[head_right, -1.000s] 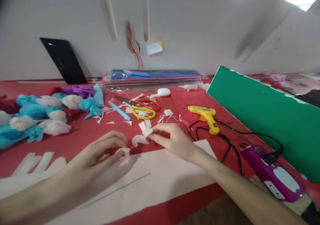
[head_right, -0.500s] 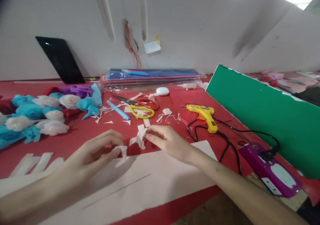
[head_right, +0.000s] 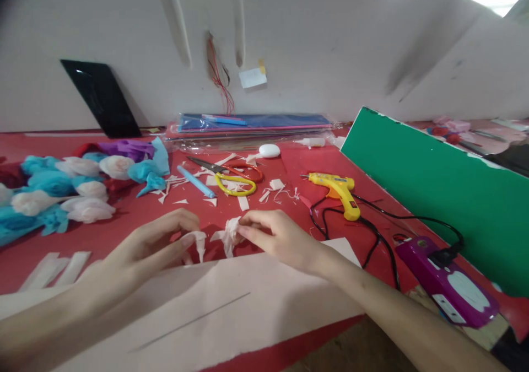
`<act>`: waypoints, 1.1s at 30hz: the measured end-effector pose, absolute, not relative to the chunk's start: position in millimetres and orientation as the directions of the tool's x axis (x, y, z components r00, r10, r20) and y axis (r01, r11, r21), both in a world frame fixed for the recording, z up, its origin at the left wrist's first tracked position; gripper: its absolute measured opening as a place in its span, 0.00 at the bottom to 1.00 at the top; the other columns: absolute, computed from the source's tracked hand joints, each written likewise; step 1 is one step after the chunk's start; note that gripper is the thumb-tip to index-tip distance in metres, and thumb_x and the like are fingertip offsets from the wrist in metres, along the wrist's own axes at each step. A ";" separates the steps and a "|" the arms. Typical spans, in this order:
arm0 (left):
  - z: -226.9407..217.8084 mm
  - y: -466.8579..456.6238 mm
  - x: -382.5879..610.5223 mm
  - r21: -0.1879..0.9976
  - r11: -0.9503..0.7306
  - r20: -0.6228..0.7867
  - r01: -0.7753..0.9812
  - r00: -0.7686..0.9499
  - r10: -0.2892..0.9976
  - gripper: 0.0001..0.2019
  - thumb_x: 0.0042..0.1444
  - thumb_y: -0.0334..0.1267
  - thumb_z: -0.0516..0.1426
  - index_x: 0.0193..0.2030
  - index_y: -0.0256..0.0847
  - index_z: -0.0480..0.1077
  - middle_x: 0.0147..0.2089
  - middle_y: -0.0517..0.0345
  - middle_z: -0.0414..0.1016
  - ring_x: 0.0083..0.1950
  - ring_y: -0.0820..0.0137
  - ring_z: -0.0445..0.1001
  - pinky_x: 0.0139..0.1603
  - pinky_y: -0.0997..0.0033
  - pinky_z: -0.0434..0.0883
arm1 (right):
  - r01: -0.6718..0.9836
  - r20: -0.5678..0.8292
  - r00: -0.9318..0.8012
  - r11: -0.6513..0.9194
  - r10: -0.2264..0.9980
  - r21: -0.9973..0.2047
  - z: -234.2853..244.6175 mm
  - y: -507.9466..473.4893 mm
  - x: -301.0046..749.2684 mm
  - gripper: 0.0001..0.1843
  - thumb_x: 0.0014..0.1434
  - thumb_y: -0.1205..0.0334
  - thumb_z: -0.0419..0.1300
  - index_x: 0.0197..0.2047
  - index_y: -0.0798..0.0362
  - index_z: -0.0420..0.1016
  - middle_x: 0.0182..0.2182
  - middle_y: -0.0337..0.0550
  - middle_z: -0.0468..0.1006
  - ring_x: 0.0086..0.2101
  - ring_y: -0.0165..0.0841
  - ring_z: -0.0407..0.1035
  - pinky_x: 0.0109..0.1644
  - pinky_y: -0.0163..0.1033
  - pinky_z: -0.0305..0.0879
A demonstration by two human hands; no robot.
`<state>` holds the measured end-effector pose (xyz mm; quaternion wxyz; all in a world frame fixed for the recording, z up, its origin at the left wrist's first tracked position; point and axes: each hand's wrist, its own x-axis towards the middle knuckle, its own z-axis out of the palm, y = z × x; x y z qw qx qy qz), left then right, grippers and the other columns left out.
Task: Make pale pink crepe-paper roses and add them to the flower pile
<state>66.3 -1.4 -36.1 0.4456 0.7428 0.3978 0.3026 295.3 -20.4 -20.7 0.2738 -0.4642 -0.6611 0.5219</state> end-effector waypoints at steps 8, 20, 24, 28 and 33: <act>-31.3 -2.0 68.6 0.885 -0.309 0.099 0.349 0.506 0.857 0.11 0.59 0.40 0.51 0.29 0.41 0.69 0.31 0.58 0.70 0.31 0.69 0.70 0.28 0.75 0.68 | 0.372 -0.037 -0.392 0.121 0.919 -0.920 -24.6 -19.9 296.3 0.10 0.66 0.59 0.52 0.36 0.53 0.71 0.37 0.42 0.77 0.40 0.33 0.71 0.48 0.38 0.65; -40.5 1.8 66.0 0.871 -0.344 0.131 0.350 0.509 0.851 0.12 0.60 0.41 0.51 0.29 0.41 0.69 0.32 0.59 0.72 0.32 0.69 0.71 0.32 0.73 0.68 | 0.376 0.039 -0.462 0.235 0.886 -0.896 -24.6 -25.3 293.4 0.08 0.65 0.62 0.53 0.40 0.53 0.73 0.35 0.40 0.78 0.34 0.30 0.72 0.39 0.34 0.67; -38.2 0.9 67.7 0.870 -0.347 0.132 0.351 0.512 0.849 0.12 0.61 0.40 0.50 0.30 0.41 0.69 0.32 0.58 0.71 0.31 0.70 0.71 0.31 0.72 0.69 | 0.267 0.276 -0.484 0.441 0.830 -0.857 -25.5 -27.2 295.3 0.08 0.63 0.63 0.58 0.44 0.48 0.77 0.45 0.43 0.79 0.45 0.33 0.72 0.49 0.40 0.67; -32.6 -0.1 68.0 0.859 -0.385 0.182 0.338 0.502 0.845 0.10 0.61 0.37 0.51 0.30 0.41 0.70 0.34 0.57 0.72 0.36 0.68 0.72 0.37 0.69 0.71 | 0.192 0.464 -0.459 0.595 0.757 -0.780 -21.5 -32.8 294.2 0.11 0.63 0.63 0.59 0.45 0.42 0.80 0.43 0.42 0.80 0.43 0.32 0.72 0.48 0.42 0.69; -25.8 -5.0 63.2 0.804 -0.510 0.346 0.304 0.458 0.819 0.06 0.58 0.33 0.53 0.34 0.44 0.70 0.37 0.58 0.70 0.40 0.67 0.71 0.43 0.68 0.70 | 0.099 0.430 -0.399 0.504 0.810 -0.858 -15.8 -40.3 288.6 0.12 0.60 0.61 0.63 0.45 0.36 0.81 0.42 0.42 0.78 0.41 0.32 0.72 0.46 0.41 0.71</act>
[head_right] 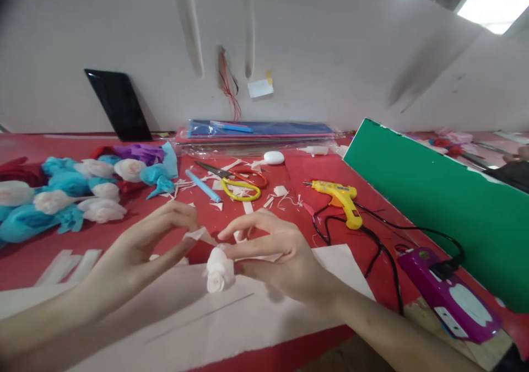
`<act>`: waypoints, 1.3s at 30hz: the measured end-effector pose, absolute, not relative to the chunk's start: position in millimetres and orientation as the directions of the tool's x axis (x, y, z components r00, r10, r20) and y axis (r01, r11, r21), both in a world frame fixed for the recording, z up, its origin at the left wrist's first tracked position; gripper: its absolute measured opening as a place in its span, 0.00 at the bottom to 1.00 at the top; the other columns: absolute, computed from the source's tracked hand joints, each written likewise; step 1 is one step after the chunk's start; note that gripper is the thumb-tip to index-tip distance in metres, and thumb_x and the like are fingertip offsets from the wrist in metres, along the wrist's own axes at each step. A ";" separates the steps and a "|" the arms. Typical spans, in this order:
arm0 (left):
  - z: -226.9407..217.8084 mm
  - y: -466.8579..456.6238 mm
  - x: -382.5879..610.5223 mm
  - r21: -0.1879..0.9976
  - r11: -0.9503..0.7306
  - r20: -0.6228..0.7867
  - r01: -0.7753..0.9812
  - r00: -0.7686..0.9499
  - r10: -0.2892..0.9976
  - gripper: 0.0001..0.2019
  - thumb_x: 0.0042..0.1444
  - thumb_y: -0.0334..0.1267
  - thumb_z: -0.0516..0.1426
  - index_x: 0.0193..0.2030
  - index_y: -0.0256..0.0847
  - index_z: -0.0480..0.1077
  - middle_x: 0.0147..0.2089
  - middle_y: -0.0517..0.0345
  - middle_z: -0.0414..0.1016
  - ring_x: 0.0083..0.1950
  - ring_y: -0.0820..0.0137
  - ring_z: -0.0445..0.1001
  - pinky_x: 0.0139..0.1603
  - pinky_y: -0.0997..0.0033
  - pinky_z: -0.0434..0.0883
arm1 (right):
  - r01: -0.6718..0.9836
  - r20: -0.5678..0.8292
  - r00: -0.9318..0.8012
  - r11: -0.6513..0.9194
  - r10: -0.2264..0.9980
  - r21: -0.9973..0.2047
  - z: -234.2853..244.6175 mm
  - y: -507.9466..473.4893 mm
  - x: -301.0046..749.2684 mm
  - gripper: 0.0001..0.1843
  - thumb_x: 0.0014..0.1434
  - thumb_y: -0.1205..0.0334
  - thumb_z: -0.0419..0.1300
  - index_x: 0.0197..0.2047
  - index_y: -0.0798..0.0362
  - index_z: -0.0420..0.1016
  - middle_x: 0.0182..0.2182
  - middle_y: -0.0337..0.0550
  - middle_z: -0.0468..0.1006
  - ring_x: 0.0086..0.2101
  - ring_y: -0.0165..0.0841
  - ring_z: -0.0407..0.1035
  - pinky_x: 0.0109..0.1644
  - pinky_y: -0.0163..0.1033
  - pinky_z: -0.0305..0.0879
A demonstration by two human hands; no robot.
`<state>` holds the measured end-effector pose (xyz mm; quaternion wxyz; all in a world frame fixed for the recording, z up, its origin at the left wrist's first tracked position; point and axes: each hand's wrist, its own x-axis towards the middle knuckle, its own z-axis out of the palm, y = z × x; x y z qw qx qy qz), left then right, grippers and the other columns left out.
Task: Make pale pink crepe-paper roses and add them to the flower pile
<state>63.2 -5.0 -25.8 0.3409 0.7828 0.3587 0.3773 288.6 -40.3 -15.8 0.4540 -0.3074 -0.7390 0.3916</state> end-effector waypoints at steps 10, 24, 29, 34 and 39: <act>-11.7 -18.5 56.2 0.517 -0.799 0.658 0.306 0.455 0.600 0.13 0.55 0.25 0.52 0.38 0.52 0.67 0.39 0.62 0.67 0.39 0.68 0.69 0.44 0.69 0.69 | -0.250 0.143 -0.461 0.026 0.876 -0.968 -25.5 -48.2 274.7 0.07 0.55 0.58 0.67 0.39 0.39 0.83 0.44 0.40 0.77 0.44 0.31 0.72 0.47 0.36 0.70; -9.7 -24.7 62.3 0.606 -0.741 0.584 0.288 0.471 0.661 0.05 0.55 0.32 0.59 0.33 0.48 0.69 0.38 0.61 0.70 0.38 0.69 0.71 0.39 0.71 0.70 | -0.186 0.208 -0.441 0.137 0.873 -0.973 -26.7 -51.5 272.6 0.08 0.57 0.56 0.66 0.41 0.41 0.83 0.39 0.40 0.78 0.41 0.29 0.70 0.48 0.35 0.67; -7.9 -20.3 63.1 0.597 -0.782 0.597 0.181 0.551 0.583 0.08 0.56 0.24 0.57 0.34 0.43 0.70 0.33 0.62 0.71 0.36 0.72 0.70 0.40 0.72 0.69 | -0.234 0.105 -0.428 0.002 0.898 -0.972 -24.5 -47.9 274.0 0.06 0.57 0.56 0.66 0.36 0.46 0.83 0.40 0.38 0.75 0.39 0.26 0.70 0.44 0.31 0.67; -9.8 -19.6 65.6 0.653 -0.749 0.573 0.113 0.572 0.586 0.07 0.57 0.26 0.58 0.36 0.42 0.71 0.33 0.63 0.75 0.38 0.72 0.69 0.44 0.72 0.69 | -0.319 0.139 -0.465 -0.019 0.874 -0.947 -23.6 -46.4 274.1 0.08 0.58 0.57 0.65 0.38 0.50 0.83 0.41 0.40 0.75 0.41 0.26 0.70 0.47 0.31 0.66; -15.4 -21.5 63.3 0.730 -0.673 0.522 0.120 0.537 0.663 0.09 0.57 0.26 0.57 0.36 0.46 0.73 0.41 0.63 0.71 0.43 0.73 0.70 0.46 0.75 0.68 | -0.366 0.089 -0.508 -0.121 0.857 -0.923 -23.1 -46.8 272.0 0.12 0.58 0.57 0.65 0.42 0.54 0.82 0.33 0.39 0.76 0.34 0.23 0.70 0.41 0.27 0.68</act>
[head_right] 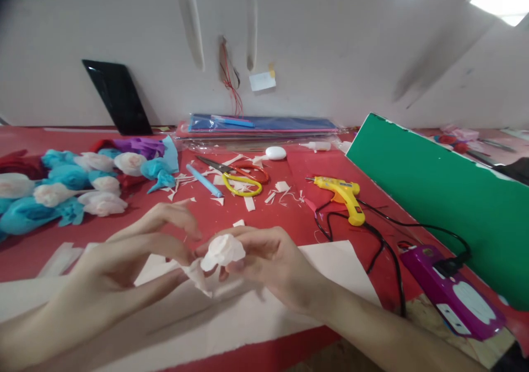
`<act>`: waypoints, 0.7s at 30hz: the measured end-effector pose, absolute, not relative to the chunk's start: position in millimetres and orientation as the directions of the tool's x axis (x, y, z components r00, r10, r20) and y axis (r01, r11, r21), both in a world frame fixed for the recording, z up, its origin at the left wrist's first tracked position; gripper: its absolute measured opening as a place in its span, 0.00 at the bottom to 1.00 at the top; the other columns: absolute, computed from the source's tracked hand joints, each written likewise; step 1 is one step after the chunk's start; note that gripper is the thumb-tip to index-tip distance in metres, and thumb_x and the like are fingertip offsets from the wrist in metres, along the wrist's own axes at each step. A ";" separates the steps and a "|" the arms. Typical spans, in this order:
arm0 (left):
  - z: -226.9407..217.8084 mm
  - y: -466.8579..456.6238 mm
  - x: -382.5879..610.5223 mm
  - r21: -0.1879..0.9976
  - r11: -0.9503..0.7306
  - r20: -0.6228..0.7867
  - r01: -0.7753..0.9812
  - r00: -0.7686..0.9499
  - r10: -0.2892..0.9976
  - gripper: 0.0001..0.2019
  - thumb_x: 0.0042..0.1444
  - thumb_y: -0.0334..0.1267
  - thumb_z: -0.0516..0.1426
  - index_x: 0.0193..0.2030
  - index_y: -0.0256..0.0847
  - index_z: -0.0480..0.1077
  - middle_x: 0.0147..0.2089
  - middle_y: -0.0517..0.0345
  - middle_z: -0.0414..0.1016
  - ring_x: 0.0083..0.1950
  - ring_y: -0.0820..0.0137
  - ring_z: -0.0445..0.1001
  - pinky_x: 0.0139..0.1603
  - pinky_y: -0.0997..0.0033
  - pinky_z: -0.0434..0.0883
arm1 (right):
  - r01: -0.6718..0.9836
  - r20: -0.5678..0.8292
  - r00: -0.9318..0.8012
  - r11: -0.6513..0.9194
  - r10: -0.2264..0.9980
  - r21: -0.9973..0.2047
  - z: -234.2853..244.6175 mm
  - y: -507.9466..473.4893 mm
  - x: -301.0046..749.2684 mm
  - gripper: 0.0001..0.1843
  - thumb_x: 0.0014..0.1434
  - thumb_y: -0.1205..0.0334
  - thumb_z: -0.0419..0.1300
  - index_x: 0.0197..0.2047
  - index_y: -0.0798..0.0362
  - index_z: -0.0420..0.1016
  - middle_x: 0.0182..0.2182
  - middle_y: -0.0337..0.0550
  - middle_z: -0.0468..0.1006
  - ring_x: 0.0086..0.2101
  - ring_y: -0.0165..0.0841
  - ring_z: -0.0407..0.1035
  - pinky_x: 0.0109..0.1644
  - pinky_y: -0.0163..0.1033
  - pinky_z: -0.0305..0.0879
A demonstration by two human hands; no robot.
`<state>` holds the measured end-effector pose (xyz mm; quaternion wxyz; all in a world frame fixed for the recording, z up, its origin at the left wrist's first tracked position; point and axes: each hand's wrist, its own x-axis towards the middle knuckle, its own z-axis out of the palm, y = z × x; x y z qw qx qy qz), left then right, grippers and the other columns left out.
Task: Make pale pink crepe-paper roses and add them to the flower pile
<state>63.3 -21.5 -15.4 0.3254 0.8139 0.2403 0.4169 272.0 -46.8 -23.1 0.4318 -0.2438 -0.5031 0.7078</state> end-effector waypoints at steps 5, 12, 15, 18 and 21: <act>-21.0 -21.6 60.7 0.837 -0.538 0.402 0.102 0.553 0.730 0.07 0.58 0.31 0.58 0.36 0.50 0.74 0.44 0.63 0.68 0.47 0.72 0.68 0.48 0.77 0.69 | -0.379 0.111 -0.520 -0.112 0.847 -0.919 -26.5 -45.1 273.3 0.11 0.57 0.58 0.65 0.42 0.53 0.82 0.41 0.42 0.77 0.36 0.24 0.72 0.42 0.30 0.69; -17.6 -20.9 58.3 0.856 -0.499 0.319 0.135 0.622 0.715 0.11 0.57 0.27 0.56 0.37 0.51 0.71 0.46 0.64 0.66 0.50 0.73 0.68 0.49 0.79 0.68 | -0.350 0.090 -0.554 -0.133 0.828 -0.927 -26.2 -41.8 277.8 0.13 0.58 0.55 0.65 0.42 0.55 0.82 0.35 0.42 0.78 0.33 0.23 0.73 0.40 0.29 0.69; -13.5 -19.9 56.8 0.875 -0.463 0.263 0.143 0.662 0.702 0.11 0.56 0.26 0.56 0.37 0.50 0.70 0.46 0.65 0.65 0.48 0.75 0.69 0.49 0.80 0.68 | -0.343 0.103 -0.576 -0.126 0.811 -0.931 -24.9 -40.6 279.5 0.13 0.59 0.55 0.64 0.42 0.55 0.82 0.33 0.42 0.78 0.32 0.24 0.74 0.40 0.29 0.69; -11.2 -18.8 55.9 0.917 -0.387 0.215 0.094 0.701 0.680 0.10 0.56 0.27 0.54 0.37 0.49 0.69 0.47 0.65 0.66 0.47 0.74 0.69 0.50 0.79 0.68 | -0.338 0.091 -0.575 -0.135 0.813 -0.932 -24.5 -39.5 280.1 0.13 0.57 0.53 0.65 0.38 0.55 0.82 0.32 0.42 0.78 0.32 0.25 0.74 0.40 0.30 0.69; -12.5 -18.3 55.5 0.957 -0.290 0.189 0.009 0.740 0.645 0.07 0.56 0.30 0.57 0.37 0.49 0.68 0.49 0.64 0.65 0.49 0.73 0.70 0.48 0.79 0.69 | -0.342 0.075 -0.577 -0.157 0.813 -0.927 -25.4 -38.5 279.6 0.14 0.56 0.53 0.65 0.38 0.55 0.82 0.34 0.44 0.79 0.30 0.27 0.75 0.37 0.32 0.71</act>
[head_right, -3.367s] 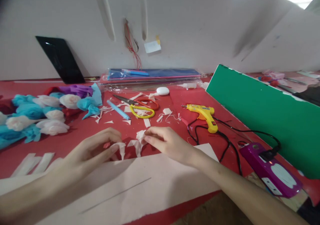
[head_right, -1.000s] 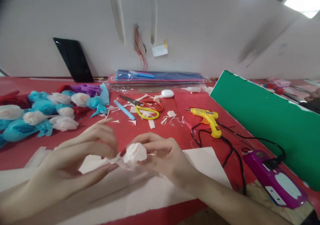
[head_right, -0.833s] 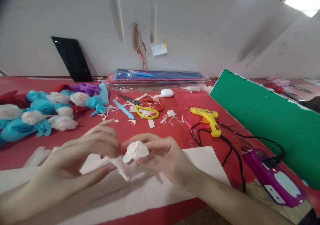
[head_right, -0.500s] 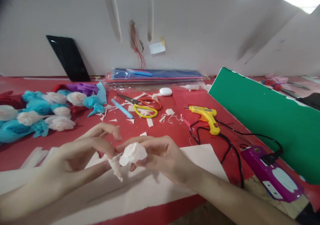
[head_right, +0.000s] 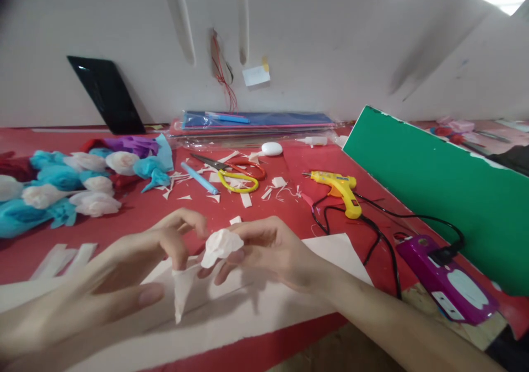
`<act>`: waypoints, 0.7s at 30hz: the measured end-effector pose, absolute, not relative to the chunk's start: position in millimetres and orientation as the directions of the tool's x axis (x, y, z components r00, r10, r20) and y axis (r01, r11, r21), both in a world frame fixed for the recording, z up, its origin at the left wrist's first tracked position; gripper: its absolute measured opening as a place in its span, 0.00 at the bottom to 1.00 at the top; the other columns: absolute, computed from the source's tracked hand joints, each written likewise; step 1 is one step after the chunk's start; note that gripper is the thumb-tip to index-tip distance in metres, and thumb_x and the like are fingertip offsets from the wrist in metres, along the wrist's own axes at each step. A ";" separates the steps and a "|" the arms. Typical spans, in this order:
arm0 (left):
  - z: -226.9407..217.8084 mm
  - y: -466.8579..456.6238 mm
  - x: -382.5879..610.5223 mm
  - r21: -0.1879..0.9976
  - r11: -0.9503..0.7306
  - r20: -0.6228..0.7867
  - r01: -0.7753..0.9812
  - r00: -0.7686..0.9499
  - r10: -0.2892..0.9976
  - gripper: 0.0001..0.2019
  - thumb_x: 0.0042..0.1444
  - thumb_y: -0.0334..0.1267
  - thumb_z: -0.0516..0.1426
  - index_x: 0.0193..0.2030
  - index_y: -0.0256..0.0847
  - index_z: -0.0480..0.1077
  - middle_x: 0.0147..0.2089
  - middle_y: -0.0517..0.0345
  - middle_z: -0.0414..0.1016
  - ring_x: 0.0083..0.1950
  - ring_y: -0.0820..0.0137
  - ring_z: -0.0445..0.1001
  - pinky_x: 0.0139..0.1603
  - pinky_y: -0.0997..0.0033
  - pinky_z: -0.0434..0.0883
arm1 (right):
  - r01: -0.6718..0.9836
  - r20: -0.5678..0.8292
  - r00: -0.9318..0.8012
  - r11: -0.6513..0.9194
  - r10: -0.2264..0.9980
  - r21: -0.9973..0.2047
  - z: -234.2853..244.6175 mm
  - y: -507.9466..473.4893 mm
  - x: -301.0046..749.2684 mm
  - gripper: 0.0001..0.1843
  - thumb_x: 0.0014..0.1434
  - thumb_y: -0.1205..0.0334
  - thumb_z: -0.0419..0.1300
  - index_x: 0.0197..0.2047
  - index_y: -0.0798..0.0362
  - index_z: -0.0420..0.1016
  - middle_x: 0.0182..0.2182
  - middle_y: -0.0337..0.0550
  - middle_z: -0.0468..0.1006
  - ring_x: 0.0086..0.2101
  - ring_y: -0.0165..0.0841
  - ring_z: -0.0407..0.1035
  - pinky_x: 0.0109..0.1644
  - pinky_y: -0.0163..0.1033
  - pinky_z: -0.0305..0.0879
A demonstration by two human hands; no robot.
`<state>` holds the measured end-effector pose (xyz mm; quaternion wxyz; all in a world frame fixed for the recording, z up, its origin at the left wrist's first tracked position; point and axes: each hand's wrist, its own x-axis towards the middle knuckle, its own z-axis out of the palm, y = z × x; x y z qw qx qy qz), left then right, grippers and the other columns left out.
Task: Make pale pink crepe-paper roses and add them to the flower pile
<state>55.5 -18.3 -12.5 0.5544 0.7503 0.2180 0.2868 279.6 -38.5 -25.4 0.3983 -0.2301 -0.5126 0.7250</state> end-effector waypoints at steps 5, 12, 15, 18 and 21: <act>-17.3 -20.4 55.6 0.979 -0.200 0.160 -0.045 0.778 0.608 0.09 0.54 0.27 0.59 0.32 0.46 0.65 0.49 0.65 0.65 0.51 0.72 0.69 0.50 0.77 0.70 | -0.371 0.096 -0.589 -0.162 0.802 -0.915 -26.1 -38.4 279.1 0.13 0.57 0.54 0.65 0.38 0.56 0.82 0.32 0.43 0.79 0.29 0.27 0.74 0.37 0.33 0.72; -24.3 -18.9 58.1 0.959 -0.278 0.229 -0.054 0.726 0.648 0.06 0.53 0.33 0.64 0.30 0.47 0.72 0.44 0.62 0.74 0.59 0.68 0.62 0.54 0.75 0.68 | -0.364 0.135 -0.592 -0.114 0.794 -0.924 -28.2 -41.0 281.5 0.12 0.60 0.56 0.63 0.42 0.55 0.81 0.43 0.46 0.78 0.33 0.27 0.74 0.41 0.34 0.72; -24.9 -18.1 59.3 0.955 -0.296 0.232 -0.027 0.690 0.686 0.06 0.52 0.32 0.64 0.29 0.49 0.75 0.45 0.60 0.73 0.59 0.66 0.63 0.56 0.71 0.68 | -0.351 0.143 -0.619 -0.110 0.772 -0.930 -30.4 -41.4 282.9 0.11 0.60 0.57 0.62 0.41 0.53 0.82 0.50 0.47 0.76 0.33 0.26 0.74 0.41 0.35 0.71; -26.4 -17.3 59.8 0.960 -0.280 0.204 0.007 0.664 0.719 0.05 0.53 0.33 0.63 0.30 0.48 0.76 0.48 0.59 0.70 0.56 0.66 0.66 0.58 0.68 0.67 | -0.326 0.149 -0.596 -0.069 0.789 -0.943 -30.1 -41.4 283.5 0.10 0.60 0.57 0.63 0.40 0.52 0.82 0.45 0.46 0.77 0.34 0.27 0.73 0.40 0.35 0.72; -28.2 -16.3 59.1 0.949 -0.310 0.188 0.062 0.678 0.711 0.03 0.56 0.36 0.61 0.32 0.46 0.76 0.51 0.56 0.67 0.53 0.66 0.69 0.59 0.65 0.67 | -0.304 0.160 -0.574 -0.028 0.803 -0.952 -28.4 -41.5 283.1 0.09 0.59 0.59 0.64 0.38 0.53 0.82 0.39 0.44 0.77 0.35 0.28 0.73 0.39 0.35 0.73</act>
